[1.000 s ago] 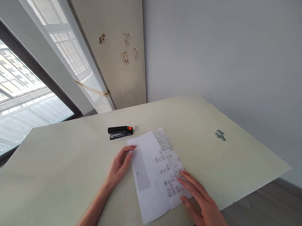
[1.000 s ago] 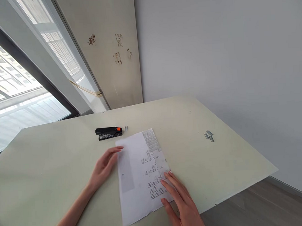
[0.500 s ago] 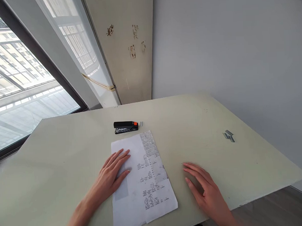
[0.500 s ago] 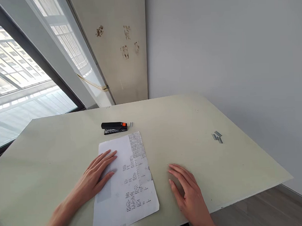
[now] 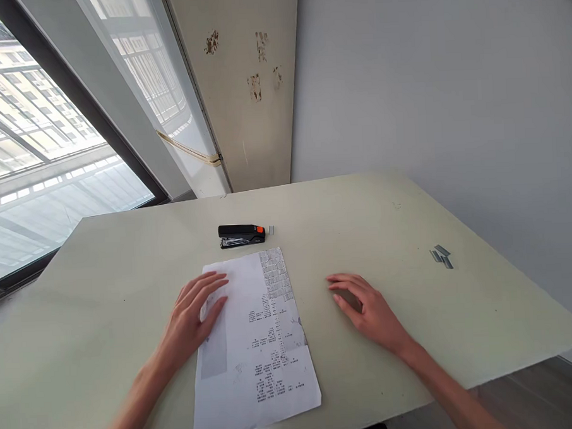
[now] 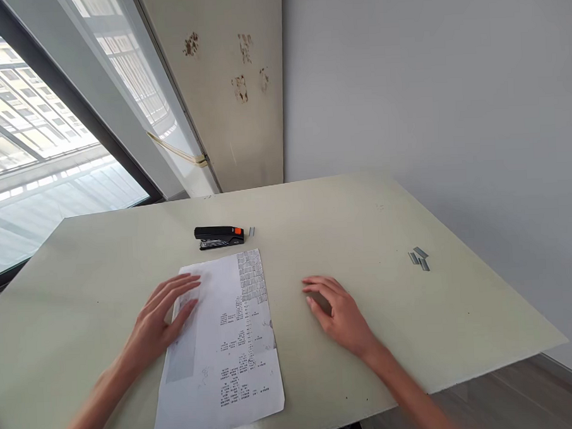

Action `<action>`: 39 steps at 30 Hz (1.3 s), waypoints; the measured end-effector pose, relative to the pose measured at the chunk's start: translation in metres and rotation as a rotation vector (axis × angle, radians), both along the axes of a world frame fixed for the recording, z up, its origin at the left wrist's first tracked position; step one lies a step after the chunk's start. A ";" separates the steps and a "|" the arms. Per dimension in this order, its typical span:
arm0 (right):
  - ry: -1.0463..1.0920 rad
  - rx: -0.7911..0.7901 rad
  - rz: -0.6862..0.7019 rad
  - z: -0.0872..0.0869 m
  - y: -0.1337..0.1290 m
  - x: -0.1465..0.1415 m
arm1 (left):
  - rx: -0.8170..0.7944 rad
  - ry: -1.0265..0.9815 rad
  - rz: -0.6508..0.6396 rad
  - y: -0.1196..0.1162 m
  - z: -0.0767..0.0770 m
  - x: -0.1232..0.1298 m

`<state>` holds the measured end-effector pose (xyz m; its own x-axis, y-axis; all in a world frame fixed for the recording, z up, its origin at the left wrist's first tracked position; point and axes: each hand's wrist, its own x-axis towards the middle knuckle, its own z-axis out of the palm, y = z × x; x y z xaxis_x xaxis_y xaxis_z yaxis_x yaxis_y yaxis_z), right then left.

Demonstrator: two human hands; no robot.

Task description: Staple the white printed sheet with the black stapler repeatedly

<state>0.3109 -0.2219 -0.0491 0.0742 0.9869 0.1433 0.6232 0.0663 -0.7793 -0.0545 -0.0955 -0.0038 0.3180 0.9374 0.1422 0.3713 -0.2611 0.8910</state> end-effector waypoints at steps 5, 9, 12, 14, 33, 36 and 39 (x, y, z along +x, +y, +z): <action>0.143 -0.104 0.055 0.008 0.050 0.014 | 0.171 0.027 0.070 0.048 0.018 0.023; 0.321 -0.204 0.071 0.010 0.070 0.022 | 0.359 0.277 -0.025 0.099 0.018 0.035; 0.383 -0.190 0.054 0.007 0.072 0.023 | 0.344 0.418 -0.113 0.130 0.015 0.039; 0.392 -0.181 0.060 0.006 0.071 0.022 | 0.272 0.499 -0.148 0.143 0.015 0.040; 0.701 -0.017 -0.079 0.005 0.077 0.020 | 0.210 0.348 -0.279 0.059 0.046 0.109; 0.755 0.035 -0.153 0.006 0.079 0.023 | 0.193 0.330 -0.354 0.031 0.031 0.140; 0.764 0.043 -0.156 0.006 0.080 0.027 | 0.157 0.353 -0.384 0.009 0.012 0.165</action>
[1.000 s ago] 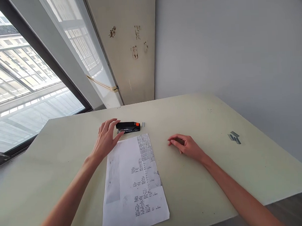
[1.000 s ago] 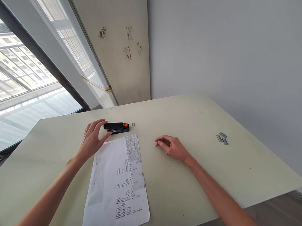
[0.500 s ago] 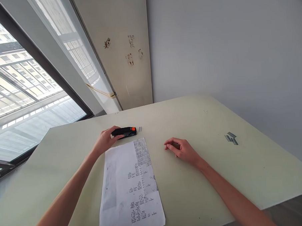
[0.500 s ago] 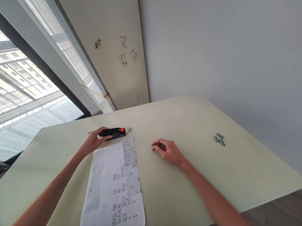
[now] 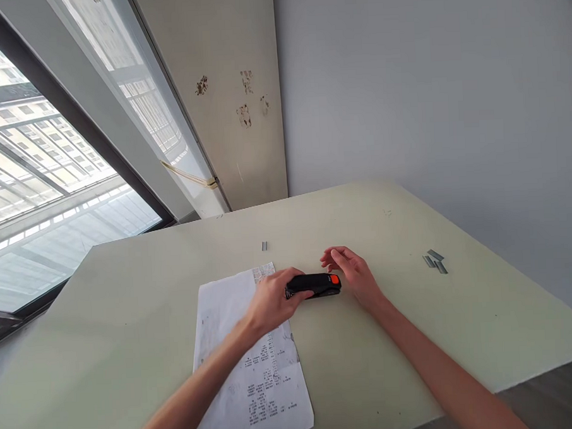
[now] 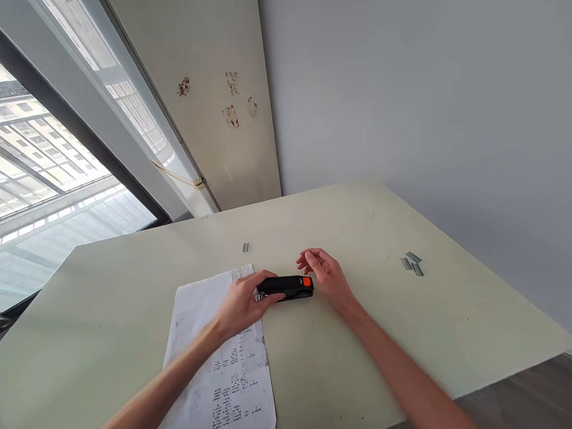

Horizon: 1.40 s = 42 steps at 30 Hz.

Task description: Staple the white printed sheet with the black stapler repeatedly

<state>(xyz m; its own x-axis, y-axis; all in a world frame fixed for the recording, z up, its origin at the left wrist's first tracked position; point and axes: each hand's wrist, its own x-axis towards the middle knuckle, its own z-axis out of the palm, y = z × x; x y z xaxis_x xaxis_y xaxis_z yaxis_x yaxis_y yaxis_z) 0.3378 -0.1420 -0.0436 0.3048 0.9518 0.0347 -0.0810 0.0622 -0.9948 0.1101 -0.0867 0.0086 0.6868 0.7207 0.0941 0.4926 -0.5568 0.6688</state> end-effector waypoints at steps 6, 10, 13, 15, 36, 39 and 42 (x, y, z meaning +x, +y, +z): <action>-0.013 0.006 0.027 -0.005 0.002 0.004 | 0.022 0.008 -0.006 -0.018 -0.021 0.020; -0.037 -0.009 0.038 -0.009 0.003 0.003 | -0.006 -0.021 -0.025 -0.018 -0.027 0.011; -0.048 -0.031 0.050 -0.010 0.002 0.003 | 0.033 -0.039 0.002 -0.017 -0.033 -0.006; -0.054 -0.045 0.056 -0.010 0.001 0.004 | 0.082 -0.057 0.011 -0.017 -0.036 -0.018; -0.422 -0.077 0.271 -0.001 -0.014 0.000 | 0.260 -0.055 -0.029 -0.013 -0.039 -0.026; -0.469 -0.086 0.300 0.001 -0.014 -0.001 | 0.263 -0.045 -0.022 -0.012 -0.037 -0.037; -0.466 -0.095 0.290 0.004 -0.015 -0.001 | 0.257 -0.018 -0.002 -0.011 -0.034 -0.049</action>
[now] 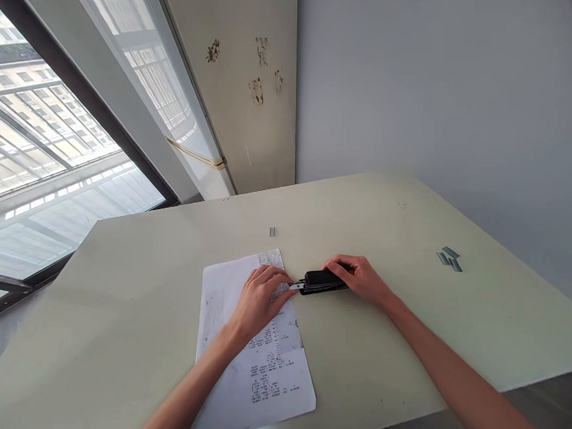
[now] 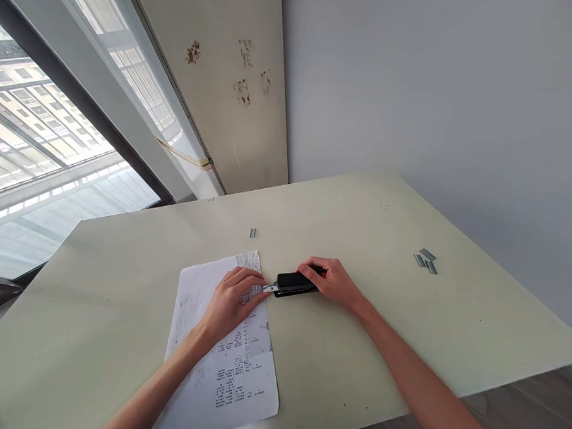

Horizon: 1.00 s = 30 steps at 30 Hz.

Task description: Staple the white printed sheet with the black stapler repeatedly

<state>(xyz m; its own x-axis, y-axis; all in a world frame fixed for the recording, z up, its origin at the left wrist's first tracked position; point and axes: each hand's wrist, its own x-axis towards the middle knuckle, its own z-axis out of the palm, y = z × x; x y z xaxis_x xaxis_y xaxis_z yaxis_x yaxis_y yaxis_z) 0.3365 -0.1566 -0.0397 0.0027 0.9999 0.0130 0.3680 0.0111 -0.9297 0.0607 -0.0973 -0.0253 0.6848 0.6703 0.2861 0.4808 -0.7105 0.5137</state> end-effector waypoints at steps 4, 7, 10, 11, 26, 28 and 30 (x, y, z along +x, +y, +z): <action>-0.007 0.000 -0.028 0.003 0.000 -0.001 | -0.008 0.013 0.007 0.003 0.002 -0.012; 0.015 -0.018 -0.037 0.005 -0.001 -0.002 | -0.019 0.017 0.005 0.003 0.002 -0.017; 0.033 -0.035 -0.037 0.006 -0.001 -0.002 | -0.045 0.053 0.008 0.002 0.001 -0.026; 0.038 -0.039 -0.036 0.007 -0.002 -0.002 | -0.051 0.069 0.013 0.002 0.000 -0.030; 0.047 -0.038 -0.040 0.004 -0.001 -0.003 | -0.001 0.174 0.013 0.042 0.030 -0.055; 0.050 -0.032 -0.034 0.003 0.000 -0.002 | 0.036 0.151 0.073 0.064 0.030 -0.039; 0.054 -0.028 -0.029 0.003 0.000 -0.002 | 0.009 0.139 0.184 0.088 0.025 -0.021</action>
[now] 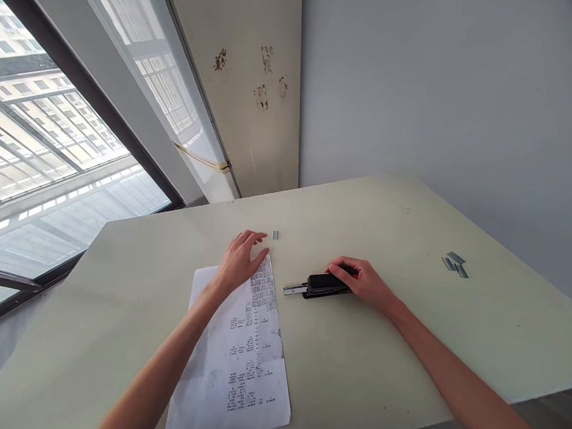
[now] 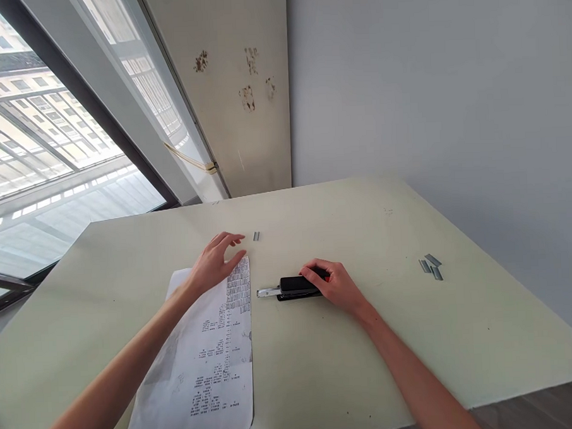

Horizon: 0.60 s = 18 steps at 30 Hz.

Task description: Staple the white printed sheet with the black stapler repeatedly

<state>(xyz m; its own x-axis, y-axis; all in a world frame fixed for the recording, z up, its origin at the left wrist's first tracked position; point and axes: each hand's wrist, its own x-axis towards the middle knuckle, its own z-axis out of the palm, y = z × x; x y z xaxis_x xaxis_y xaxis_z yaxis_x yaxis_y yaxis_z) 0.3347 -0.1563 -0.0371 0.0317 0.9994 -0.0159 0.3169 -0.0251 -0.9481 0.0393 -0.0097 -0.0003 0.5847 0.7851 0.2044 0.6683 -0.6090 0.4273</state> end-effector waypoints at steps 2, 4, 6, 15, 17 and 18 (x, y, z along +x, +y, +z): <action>0.003 0.002 0.001 0.000 0.000 0.000 | -0.017 0.018 0.020 0.021 -0.008 0.016; 0.005 0.000 0.005 0.000 0.001 0.000 | -0.035 0.039 0.031 0.036 -0.017 0.029; 0.013 -0.005 0.013 0.000 0.001 0.000 | -0.038 0.053 0.071 0.045 -0.024 0.039; 0.002 0.017 0.023 0.000 0.002 0.001 | -0.048 -0.001 0.102 0.039 -0.026 0.048; 0.003 0.017 0.023 0.001 0.002 0.000 | -0.079 -0.040 0.083 0.032 -0.022 0.044; 0.004 0.014 0.023 0.001 0.002 0.000 | -0.099 -0.063 0.074 0.027 -0.020 0.042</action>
